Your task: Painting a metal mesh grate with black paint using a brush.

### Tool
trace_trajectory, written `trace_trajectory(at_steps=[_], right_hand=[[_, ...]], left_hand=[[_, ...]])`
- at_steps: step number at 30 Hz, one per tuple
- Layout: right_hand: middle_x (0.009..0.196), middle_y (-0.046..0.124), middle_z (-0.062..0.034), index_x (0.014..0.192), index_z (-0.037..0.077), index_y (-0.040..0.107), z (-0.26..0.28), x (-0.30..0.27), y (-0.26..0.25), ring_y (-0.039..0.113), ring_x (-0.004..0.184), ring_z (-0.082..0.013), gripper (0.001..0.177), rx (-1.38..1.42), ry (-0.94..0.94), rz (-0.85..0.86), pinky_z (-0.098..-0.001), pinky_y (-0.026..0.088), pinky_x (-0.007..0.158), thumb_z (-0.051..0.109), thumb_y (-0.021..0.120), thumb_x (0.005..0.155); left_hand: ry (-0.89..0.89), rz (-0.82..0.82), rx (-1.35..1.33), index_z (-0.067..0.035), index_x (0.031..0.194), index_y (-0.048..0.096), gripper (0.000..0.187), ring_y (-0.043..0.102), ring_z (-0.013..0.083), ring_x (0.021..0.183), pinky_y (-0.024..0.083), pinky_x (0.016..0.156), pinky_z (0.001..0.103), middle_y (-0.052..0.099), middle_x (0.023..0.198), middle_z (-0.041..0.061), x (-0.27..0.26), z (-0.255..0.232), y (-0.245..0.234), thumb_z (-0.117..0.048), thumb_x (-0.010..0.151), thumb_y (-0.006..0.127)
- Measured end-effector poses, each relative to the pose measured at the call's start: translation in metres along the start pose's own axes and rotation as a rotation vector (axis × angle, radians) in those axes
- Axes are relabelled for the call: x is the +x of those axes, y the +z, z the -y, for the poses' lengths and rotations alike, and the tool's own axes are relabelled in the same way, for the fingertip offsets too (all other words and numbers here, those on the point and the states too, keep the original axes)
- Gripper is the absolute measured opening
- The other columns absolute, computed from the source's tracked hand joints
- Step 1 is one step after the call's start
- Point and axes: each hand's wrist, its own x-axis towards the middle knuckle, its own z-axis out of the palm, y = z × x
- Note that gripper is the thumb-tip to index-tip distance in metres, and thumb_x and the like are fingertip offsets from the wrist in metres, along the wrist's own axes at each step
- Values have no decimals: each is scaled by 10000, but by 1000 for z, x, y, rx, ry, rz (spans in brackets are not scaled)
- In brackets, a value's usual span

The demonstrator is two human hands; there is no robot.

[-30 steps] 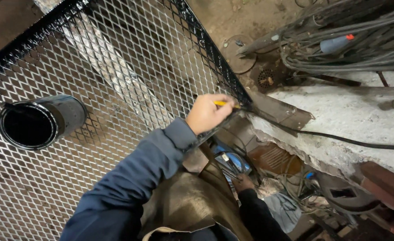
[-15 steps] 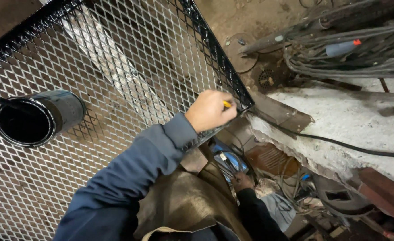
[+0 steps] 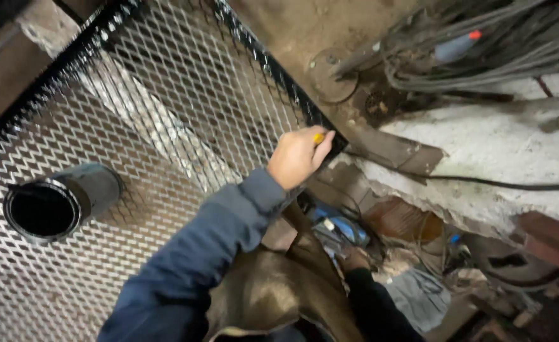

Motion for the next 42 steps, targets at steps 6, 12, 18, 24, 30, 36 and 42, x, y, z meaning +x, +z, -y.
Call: trace_trajectory(at_steps=[6,12,18,24,30,36,42], right_hand=[[1415,566,-148,1404,179,556,23,-19,-14,578,1224,-385,705,25,2,-82,-505,513,975,593,706,853],[1282,702,-118,1306,175,643,41,-38,-36,708,1130,-309,597,36,40,-56,-437,568,954,596,691,884],[1239,710,-139,1257,163,675,33,-31,-29,723,1076,-313,591,165,-47,-148,-440,589,920,570,743,833],[1248,678,-158,1253,153,672,30,-27,-30,709,1065,-332,597,148,-53,-136,-447,567,929,575,750,838],[1194,714,-160,1215,153,662,2,-3,13,679,1090,-381,589,61,-131,-256,-479,558,918,585,758,827],[1140,715,-195,1200,130,667,8,-11,1,686,1049,-388,540,201,-239,-340,-476,569,868,515,759,833],[1143,727,-168,1238,146,637,1,-4,12,715,1028,-353,527,72,-100,-148,-451,577,896,514,718,869]], left_hand=[[-73,21,-45,-4,943,697,212,689,370,716,559,653,434,699,853,202,-7,6,6,-198,1021,660],[-32,26,-32,4,942,703,185,669,381,706,537,625,438,684,818,198,-21,4,6,-167,1000,668],[13,131,54,-5,856,642,232,645,367,664,547,644,445,641,751,185,-26,5,6,-173,1010,685],[104,116,91,-13,859,619,223,642,359,663,539,624,450,632,731,164,-23,8,4,-176,1003,668],[52,167,31,-10,885,645,239,645,349,631,557,635,440,641,728,166,-13,9,17,-199,1032,635],[78,209,48,-2,888,664,253,650,387,663,550,638,461,654,749,194,-8,-15,-13,-212,1025,632],[-44,442,43,-44,877,698,298,704,244,599,612,599,369,681,683,138,-18,23,-6,-282,1040,624]])
